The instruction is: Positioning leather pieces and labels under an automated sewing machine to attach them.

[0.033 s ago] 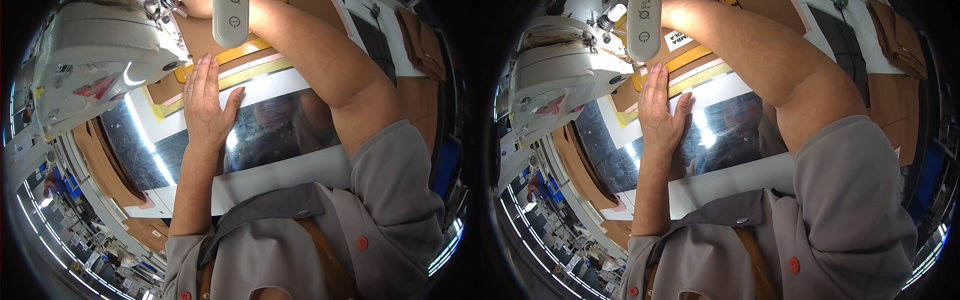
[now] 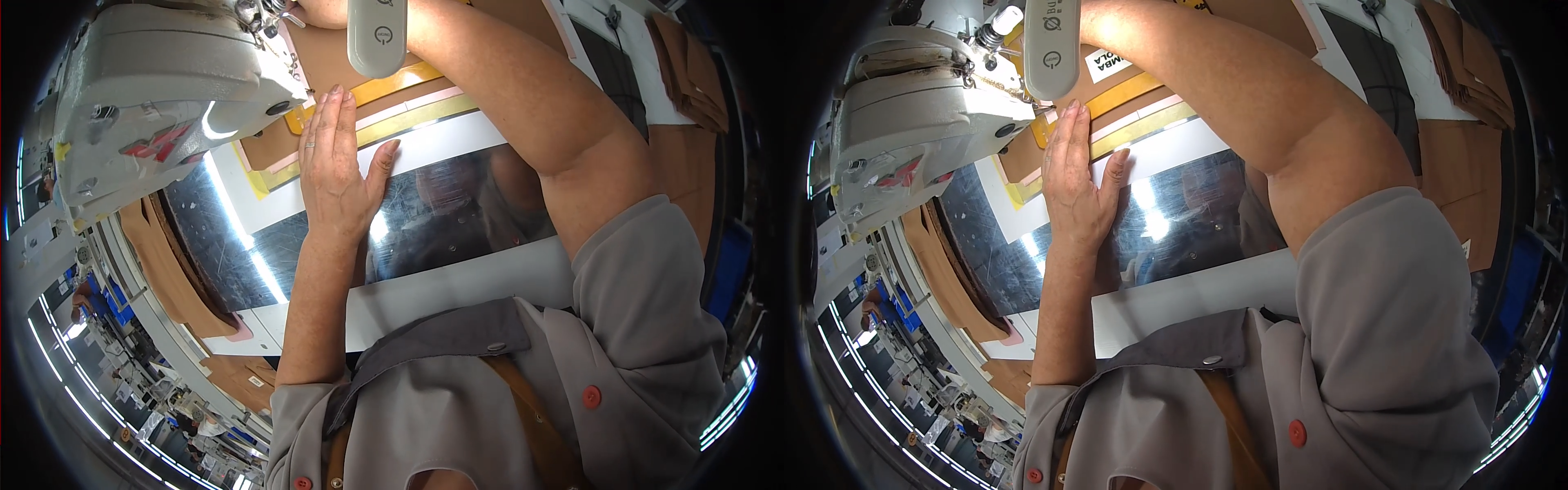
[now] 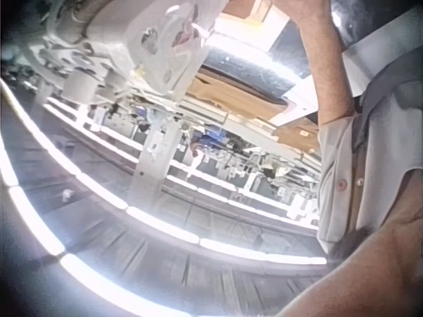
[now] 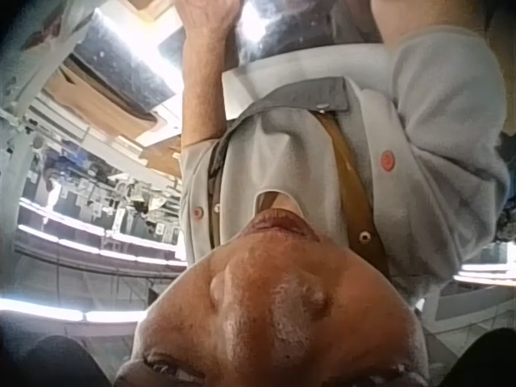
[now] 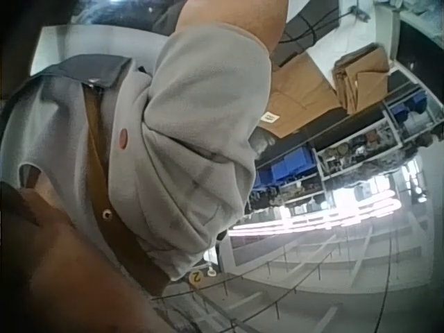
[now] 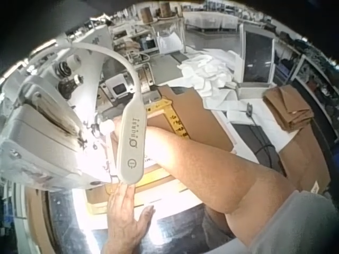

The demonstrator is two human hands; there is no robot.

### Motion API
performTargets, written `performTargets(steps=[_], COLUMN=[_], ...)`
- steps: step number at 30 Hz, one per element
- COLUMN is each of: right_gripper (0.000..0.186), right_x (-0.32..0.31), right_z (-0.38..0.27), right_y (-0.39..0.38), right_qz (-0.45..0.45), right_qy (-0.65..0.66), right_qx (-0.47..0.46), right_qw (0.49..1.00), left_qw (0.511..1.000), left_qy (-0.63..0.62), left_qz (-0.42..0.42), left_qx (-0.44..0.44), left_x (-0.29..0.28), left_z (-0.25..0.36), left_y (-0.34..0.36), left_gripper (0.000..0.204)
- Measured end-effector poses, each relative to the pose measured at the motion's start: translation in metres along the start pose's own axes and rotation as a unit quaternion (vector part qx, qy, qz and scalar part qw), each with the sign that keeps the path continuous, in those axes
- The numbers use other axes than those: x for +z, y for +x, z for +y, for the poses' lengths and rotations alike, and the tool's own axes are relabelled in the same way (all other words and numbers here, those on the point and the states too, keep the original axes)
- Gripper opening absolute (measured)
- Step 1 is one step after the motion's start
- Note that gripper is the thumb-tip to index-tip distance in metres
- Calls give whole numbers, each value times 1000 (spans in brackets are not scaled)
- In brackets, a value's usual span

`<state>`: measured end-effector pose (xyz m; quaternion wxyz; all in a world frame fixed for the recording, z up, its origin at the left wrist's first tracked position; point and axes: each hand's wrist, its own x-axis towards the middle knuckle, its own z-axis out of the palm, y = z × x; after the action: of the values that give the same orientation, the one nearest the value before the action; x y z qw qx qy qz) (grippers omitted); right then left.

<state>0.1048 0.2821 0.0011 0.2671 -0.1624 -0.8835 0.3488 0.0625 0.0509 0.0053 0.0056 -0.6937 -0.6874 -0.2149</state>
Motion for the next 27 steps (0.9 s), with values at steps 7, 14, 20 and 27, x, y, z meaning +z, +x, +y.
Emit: performTargets(steps=[7,14,20,27], right_gripper=[16,16,16,16], right_x=[3,4,3,2], right_z=[4,3,4,9], right_y=[2,1,-2,-4], right_qz=[10,18,28,51], right_qy=[-5,-17,-25,-35], right_qx=[0,-2,-2,-5], right_qw=[1000,1000,999,998], left_qw=[997,999,998,987], left_qy=[68,47,68,153], left_qz=[-24,-3,-4,12], left_qx=[-3,0,1,39], left_x=[5,7,5,-2], left_z=[-5,-4,-7,-4], left_y=[0,1,5,6], left_gripper=[77,77,79,71])
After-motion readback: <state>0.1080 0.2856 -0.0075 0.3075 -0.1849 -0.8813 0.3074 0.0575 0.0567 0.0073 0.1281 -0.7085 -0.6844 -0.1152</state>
